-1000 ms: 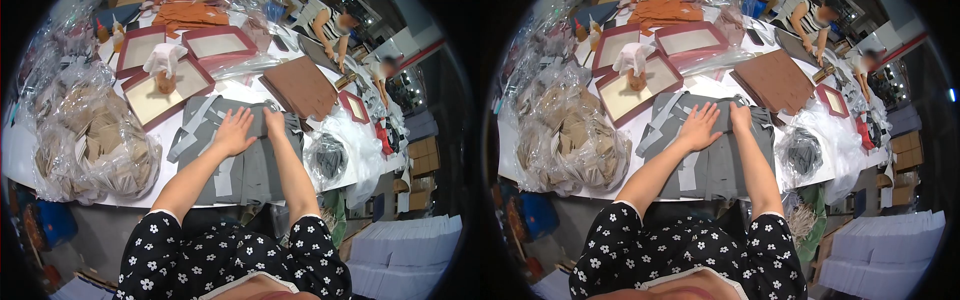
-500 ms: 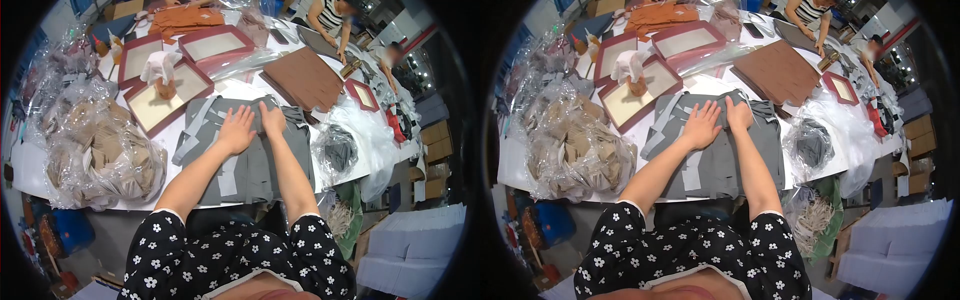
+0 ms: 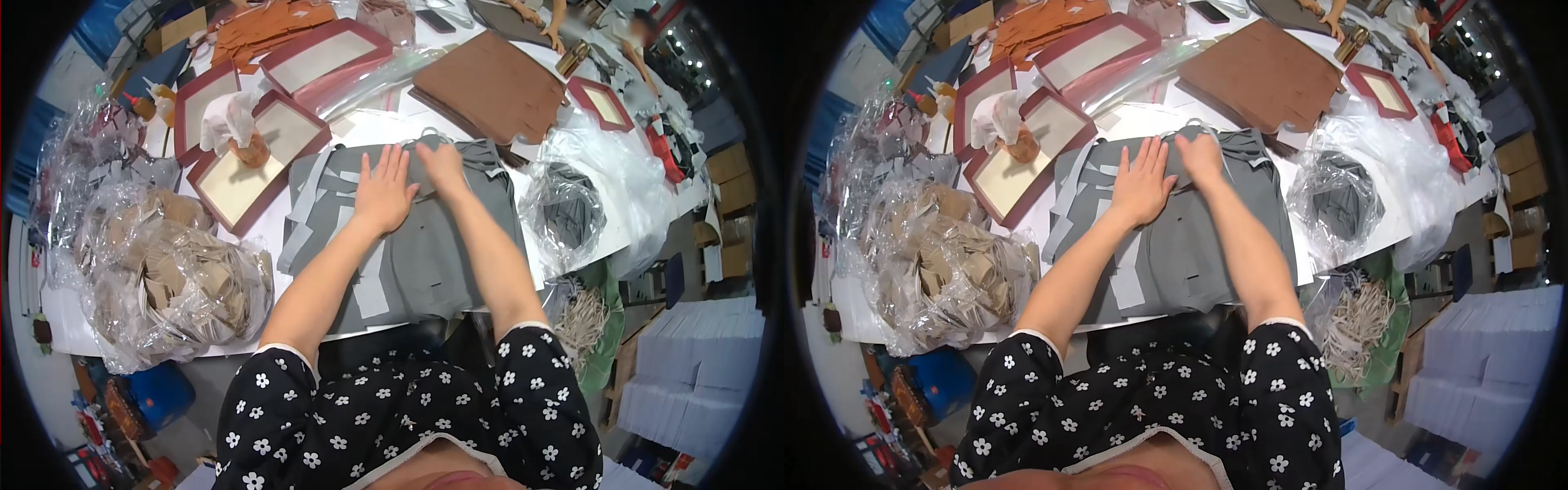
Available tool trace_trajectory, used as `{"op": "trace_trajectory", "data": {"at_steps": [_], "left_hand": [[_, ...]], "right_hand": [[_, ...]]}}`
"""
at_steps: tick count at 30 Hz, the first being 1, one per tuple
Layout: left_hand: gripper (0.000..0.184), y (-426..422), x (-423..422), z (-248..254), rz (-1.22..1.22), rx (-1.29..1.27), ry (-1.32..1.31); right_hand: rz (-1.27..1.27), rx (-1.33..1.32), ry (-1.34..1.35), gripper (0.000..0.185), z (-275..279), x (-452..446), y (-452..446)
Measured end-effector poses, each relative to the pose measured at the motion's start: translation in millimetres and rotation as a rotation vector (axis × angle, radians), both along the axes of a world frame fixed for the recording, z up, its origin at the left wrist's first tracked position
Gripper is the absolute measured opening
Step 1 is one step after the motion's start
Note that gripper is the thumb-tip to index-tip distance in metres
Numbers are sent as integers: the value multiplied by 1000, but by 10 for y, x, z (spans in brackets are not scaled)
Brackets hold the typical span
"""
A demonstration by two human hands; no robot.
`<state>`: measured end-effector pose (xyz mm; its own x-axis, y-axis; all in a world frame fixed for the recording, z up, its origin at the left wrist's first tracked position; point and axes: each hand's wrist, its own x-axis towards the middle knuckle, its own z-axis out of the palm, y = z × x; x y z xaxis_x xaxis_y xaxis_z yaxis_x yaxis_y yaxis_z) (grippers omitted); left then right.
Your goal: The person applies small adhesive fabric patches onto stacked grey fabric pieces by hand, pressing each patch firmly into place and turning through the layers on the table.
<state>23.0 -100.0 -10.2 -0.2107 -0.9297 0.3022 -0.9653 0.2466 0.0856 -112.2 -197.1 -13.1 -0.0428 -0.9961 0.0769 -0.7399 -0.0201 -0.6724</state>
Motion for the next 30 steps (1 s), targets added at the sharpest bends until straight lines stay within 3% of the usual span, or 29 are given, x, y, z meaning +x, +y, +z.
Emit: {"op": "trace_trajectory", "data": {"at_steps": [1,2,7,11,13,15,16,17,20,22,24,26,27,28,29,30], "left_hand": [[62,-1,-4,27,5,27,-23],[62,16,-4,52,6,44,-34],[62,9,-39,107,28,125,-73],[62,-37,-48,92,58,141,-58],[61,-28,-56,46,47,99,-54],[62,5,-73,40,51,88,-43],[62,1,-73,53,52,76,-39],[64,-3,-73,65,57,113,-57],[63,34,-71,95,44,65,7],[60,94,-116,164,9,-143,89],[58,231,-136,292,-44,-285,149],[56,428,-331,488,-344,-153,602],[60,660,-565,558,-394,185,1166],[65,826,-738,528,-390,307,1343],[59,944,-860,522,-294,341,1246],[48,1134,-989,796,-313,339,1429]], "right_hand": [[-29,233,-588,40,291,-52,90],[46,553,-865,41,293,-193,12],[314,753,-772,42,426,-395,23],[266,591,-668,36,921,-779,414],[29,571,-866,33,1048,-1054,632],[155,661,-1353,33,606,-1641,540],[235,687,-1596,34,685,-1729,608],[-15,611,-1548,36,707,-1772,764],[-401,397,-1439,29,1056,-1438,1315],[-241,262,-1565,36,964,-1311,1497],[-238,39,-1608,37,626,-1185,1483],[-267,-131,-1559,38,579,-956,1524],[-298,-177,-1481,37,640,-819,1620],[-323,-221,-1397,37,695,-696,1696],[-337,-188,-1217,33,713,-590,1762],[-233,-218,-1234,36,839,-479,1905]]}}
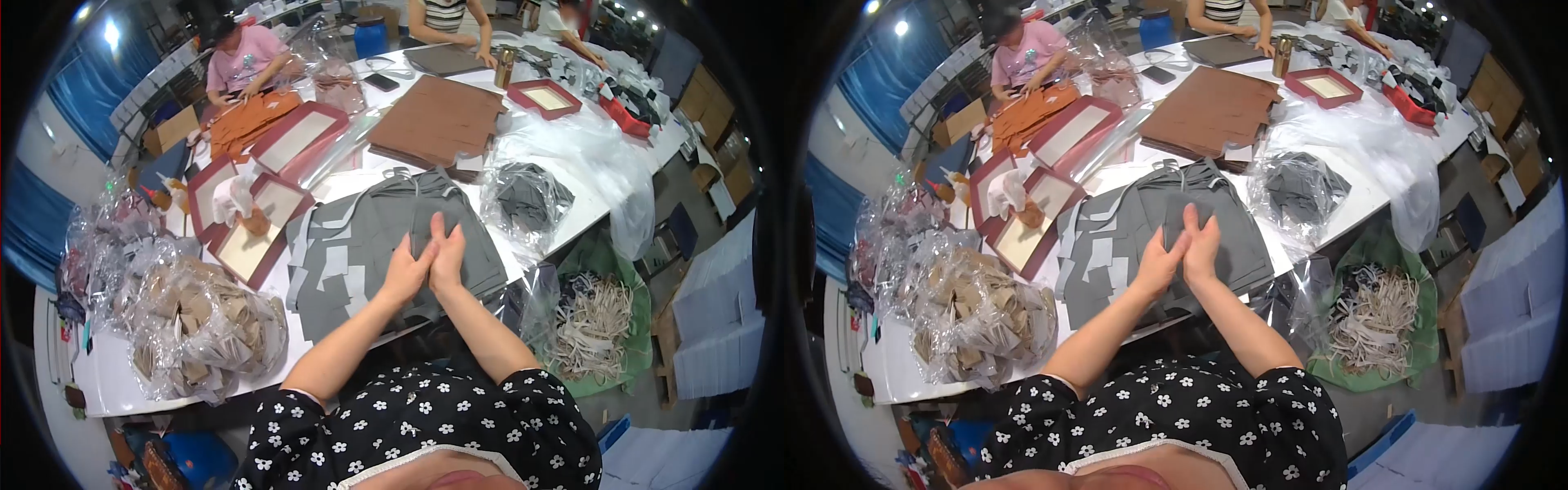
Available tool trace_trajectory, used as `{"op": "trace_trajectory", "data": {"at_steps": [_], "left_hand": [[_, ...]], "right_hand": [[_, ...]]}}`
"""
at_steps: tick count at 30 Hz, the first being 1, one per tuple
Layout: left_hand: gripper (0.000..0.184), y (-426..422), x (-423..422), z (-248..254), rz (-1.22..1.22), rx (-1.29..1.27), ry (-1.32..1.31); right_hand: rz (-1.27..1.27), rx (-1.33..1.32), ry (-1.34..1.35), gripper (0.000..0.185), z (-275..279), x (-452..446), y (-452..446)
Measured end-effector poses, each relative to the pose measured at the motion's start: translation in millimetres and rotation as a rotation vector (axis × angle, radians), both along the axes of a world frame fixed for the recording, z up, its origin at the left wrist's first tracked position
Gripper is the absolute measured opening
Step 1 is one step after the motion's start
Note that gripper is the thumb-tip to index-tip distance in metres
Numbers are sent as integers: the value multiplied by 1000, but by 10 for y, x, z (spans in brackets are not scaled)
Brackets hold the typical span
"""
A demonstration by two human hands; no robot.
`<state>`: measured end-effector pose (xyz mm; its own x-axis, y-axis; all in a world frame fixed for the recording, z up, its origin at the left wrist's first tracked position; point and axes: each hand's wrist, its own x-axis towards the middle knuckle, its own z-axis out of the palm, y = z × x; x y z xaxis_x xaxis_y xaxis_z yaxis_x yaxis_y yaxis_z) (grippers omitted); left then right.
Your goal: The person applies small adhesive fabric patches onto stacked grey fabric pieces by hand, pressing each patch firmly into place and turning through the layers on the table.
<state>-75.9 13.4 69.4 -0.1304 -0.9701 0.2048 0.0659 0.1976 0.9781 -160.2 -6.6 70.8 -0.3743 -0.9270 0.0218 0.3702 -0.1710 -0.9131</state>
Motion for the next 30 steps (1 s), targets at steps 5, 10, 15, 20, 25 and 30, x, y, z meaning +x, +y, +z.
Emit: {"op": "trace_trajectory", "data": {"at_steps": [5,10,15,20,25,30], "left_hand": [[19,84,278,91,109,183,-234],[18,153,371,25,92,-612,-681],[19,342,236,101,207,-619,-529],[22,-41,384,-126,153,137,-125],[36,126,395,-42,-67,427,-270],[33,228,585,-143,-145,453,-202]], "right_hand": [[85,-141,450,30,81,9,81],[324,268,-179,21,-296,-101,-248],[177,366,-749,26,-694,-561,-639],[530,121,-341,27,-106,-207,30],[479,296,-150,29,-185,-429,278],[187,212,-606,27,-534,-1380,-169]]}}
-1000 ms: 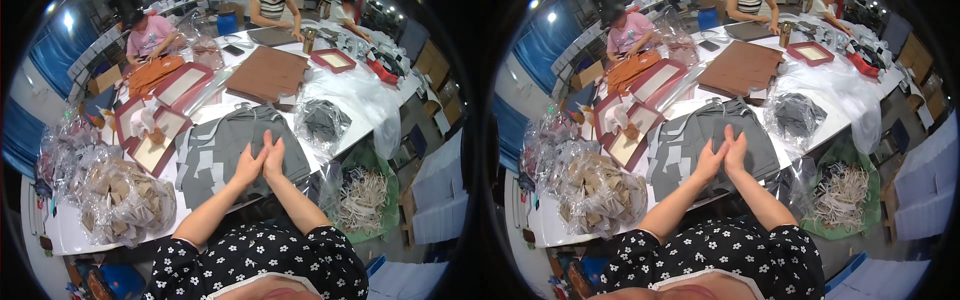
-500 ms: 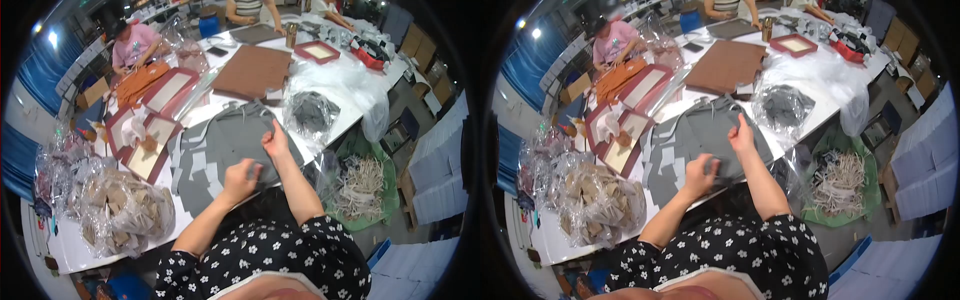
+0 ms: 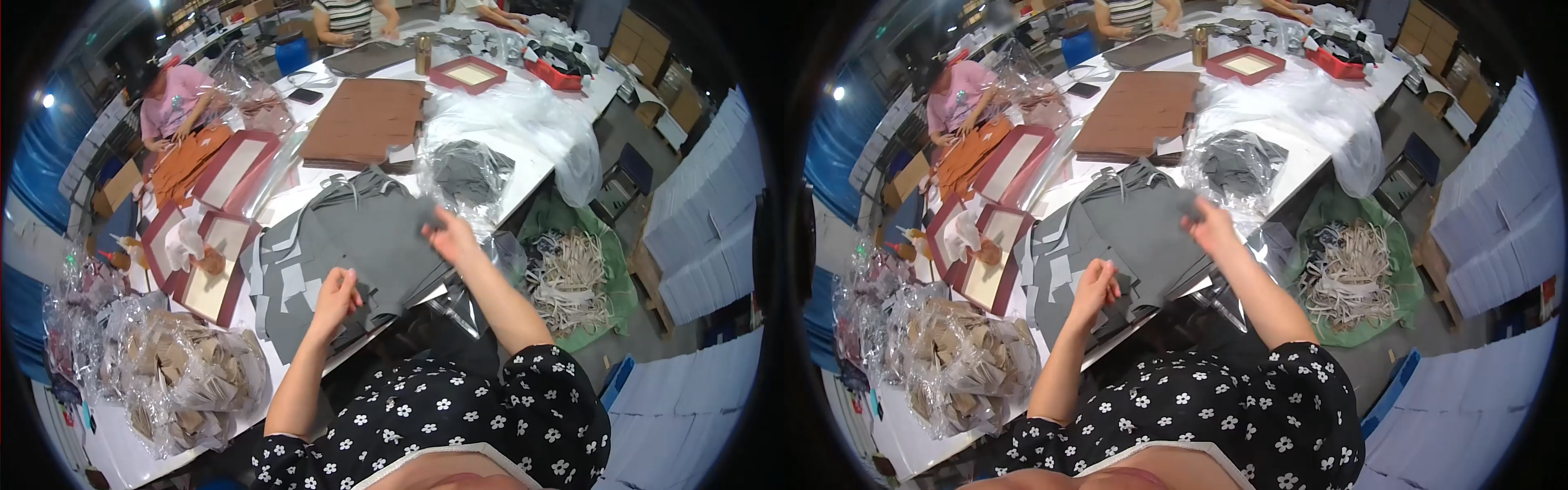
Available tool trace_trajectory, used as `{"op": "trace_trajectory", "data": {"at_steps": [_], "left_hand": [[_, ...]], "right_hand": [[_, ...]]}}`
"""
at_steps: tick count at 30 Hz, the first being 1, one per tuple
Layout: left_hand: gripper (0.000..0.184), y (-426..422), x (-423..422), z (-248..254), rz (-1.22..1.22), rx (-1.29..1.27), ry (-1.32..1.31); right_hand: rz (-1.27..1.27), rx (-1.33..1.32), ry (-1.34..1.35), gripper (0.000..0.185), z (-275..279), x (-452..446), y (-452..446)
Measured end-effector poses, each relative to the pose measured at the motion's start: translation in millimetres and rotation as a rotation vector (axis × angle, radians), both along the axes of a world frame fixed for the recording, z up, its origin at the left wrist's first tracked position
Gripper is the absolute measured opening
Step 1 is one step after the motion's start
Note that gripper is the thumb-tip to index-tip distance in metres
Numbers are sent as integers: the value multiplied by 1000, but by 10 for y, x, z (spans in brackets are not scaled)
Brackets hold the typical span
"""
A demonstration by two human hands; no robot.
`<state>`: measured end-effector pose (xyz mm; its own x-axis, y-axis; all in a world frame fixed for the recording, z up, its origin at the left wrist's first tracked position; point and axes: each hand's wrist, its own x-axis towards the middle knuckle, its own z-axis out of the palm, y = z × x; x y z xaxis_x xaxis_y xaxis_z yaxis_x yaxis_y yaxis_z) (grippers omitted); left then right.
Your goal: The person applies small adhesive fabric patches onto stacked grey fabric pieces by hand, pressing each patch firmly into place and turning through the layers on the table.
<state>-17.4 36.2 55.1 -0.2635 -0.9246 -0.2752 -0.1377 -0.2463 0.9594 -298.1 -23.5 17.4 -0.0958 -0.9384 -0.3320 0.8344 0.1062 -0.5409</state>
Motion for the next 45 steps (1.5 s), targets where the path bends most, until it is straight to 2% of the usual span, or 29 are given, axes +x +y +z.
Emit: {"op": "trace_trajectory", "data": {"at_steps": [1,3,5,8,9,11,12,13,14,16,19,20,23,25,26,28,29,32,33,36,39,41,43,45], "left_hand": [[32,-10,22,-14,-5,0,-2],[29,-2,-10,8,-15,-14,4],[27,20,-90,37,-73,-5,25],[24,20,-99,88,-121,-32,37],[24,24,-55,68,-117,-31,38],[24,13,55,55,-88,-38,18],[24,-11,123,30,-66,-67,-12],[24,-62,192,-21,-38,-95,-42],[24,-124,265,-73,-9,-125,-71],[22,-268,389,-163,80,-336,-265],[21,-587,504,-213,158,-699,-650],[23,-650,530,-243,169,-825,-797],[42,-771,422,-403,207,-1044,-967],[51,-760,389,-508,64,-950,-1146],[56,-751,381,-553,-10,-898,-1234],[56,-774,372,-580,3,-892,-1246],[56,-768,376,-589,1,-890,-1244],[56,-788,397,-598,8,-898,-1257],[57,-778,393,-582,5,-891,-1258],[59,-759,384,-553,24,-890,-1223],[60,-794,408,-589,84,-881,-1125],[57,-794,437,-608,122,-891,-1041],[54,-817,463,-608,140,-900,-987],[50,-815,471,-635,166,-921,-917]], "right_hand": [[-230,-4,-151,35,-88,-215,-243],[-425,-61,-608,49,-276,-795,-738],[-508,-123,-596,59,-454,-1041,-1055],[-530,-236,-429,63,-351,-991,-1143],[-620,-204,-329,64,-159,-953,-1034],[-640,-216,-320,61,-257,-1188,-1066],[-642,-154,-283,55,-121,-1138,-991],[-492,-100,-78,46,-172,-1128,-949],[-386,76,130,31,-4,-973,-813],[-238,148,428,24,-75,-820,-746],[-168,-6,758,20,26,-118,-564],[-53,-55,841,20,119,202,-476],[344,-282,1108,20,204,952,-443],[305,-531,1490,23,31,1233,-664],[237,-589,1682,27,-68,1314,-784],[76,-704,2060,34,-159,1449,-1021],[157,-633,2182,48,-151,1477,-1117],[547,-345,2147,53,-34,1573,-1293],[626,-345,2141,58,8,1570,-1319],[587,-323,2128,56,15,1569,-1306],[234,-444,1874,49,-119,1529,-1199],[377,-322,1620,42,-124,1460,-973],[557,-139,1336,32,99,1397,-597],[638,-38,1146,30,136,1262,-247]]}}
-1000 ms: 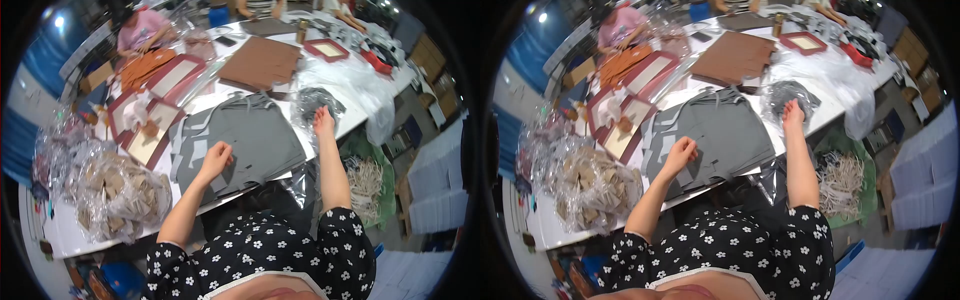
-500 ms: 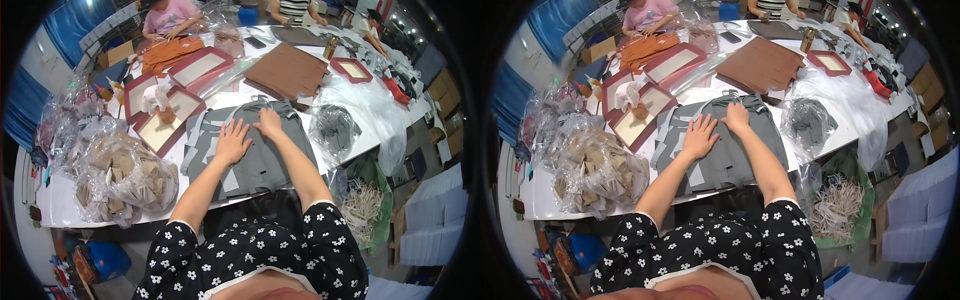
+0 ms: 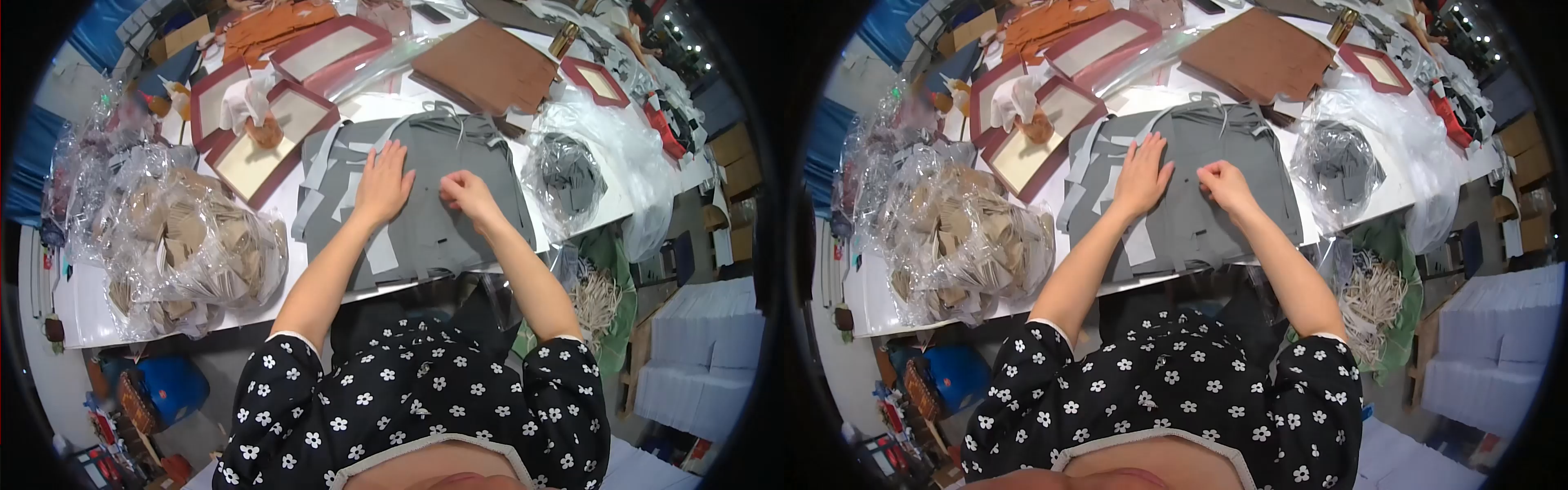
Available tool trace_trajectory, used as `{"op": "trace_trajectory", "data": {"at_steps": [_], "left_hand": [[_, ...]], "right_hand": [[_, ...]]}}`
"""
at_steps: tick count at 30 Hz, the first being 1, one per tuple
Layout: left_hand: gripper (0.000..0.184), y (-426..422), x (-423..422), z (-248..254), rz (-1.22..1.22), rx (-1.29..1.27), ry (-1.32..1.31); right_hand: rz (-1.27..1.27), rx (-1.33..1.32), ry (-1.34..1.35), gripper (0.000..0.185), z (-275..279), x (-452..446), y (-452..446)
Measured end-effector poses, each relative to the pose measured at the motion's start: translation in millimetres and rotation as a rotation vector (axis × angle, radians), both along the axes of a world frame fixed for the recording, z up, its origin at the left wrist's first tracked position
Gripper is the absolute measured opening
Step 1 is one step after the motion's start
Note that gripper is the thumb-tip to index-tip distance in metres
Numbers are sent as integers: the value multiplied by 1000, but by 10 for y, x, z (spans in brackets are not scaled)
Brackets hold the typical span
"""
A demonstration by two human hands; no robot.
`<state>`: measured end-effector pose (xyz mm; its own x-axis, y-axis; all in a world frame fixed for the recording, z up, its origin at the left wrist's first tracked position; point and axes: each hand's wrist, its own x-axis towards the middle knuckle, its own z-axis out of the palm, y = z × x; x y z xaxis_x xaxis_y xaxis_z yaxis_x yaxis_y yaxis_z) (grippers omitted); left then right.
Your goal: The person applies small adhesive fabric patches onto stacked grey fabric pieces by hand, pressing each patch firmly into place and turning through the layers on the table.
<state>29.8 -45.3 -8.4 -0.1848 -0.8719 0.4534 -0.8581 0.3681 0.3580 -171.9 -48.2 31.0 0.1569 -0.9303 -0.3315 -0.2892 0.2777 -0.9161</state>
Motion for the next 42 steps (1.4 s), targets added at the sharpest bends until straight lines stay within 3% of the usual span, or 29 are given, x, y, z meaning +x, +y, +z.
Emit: {"op": "trace_trajectory", "data": {"at_steps": [4,11,14,18,21,24,27,29,31,34,37,42], "left_hand": [[43,-1,-6,5,-12,-10,76],[42,502,-39,337,-234,3,-90],[41,777,15,321,-207,106,-219],[37,930,217,543,-108,134,-358],[39,921,228,498,-109,98,-226],[53,913,129,352,-173,90,-271],[55,936,83,245,-179,117,-317],[54,927,108,213,-161,121,-309],[53,919,139,188,-163,122,-281],[54,917,159,174,-159,114,-247],[55,940,168,181,-160,115,-217],[55,878,188,110,-195,105,-244]], "right_hand": [[12,170,-182,32,-31,-208,431],[218,148,-173,42,81,-219,879],[95,161,-276,48,-44,-260,802],[-4,396,-487,44,68,-259,731],[29,464,-414,40,207,-146,651],[58,458,-315,36,-5,-102,497],[102,385,5,35,-55,-1,415],[171,270,105,38,-77,105,427],[136,-70,383,44,-289,229,487],[256,-302,664,50,-38,353,613],[212,-208,650,52,8,433,665],[86,-293,546,53,-205,439,688]]}}
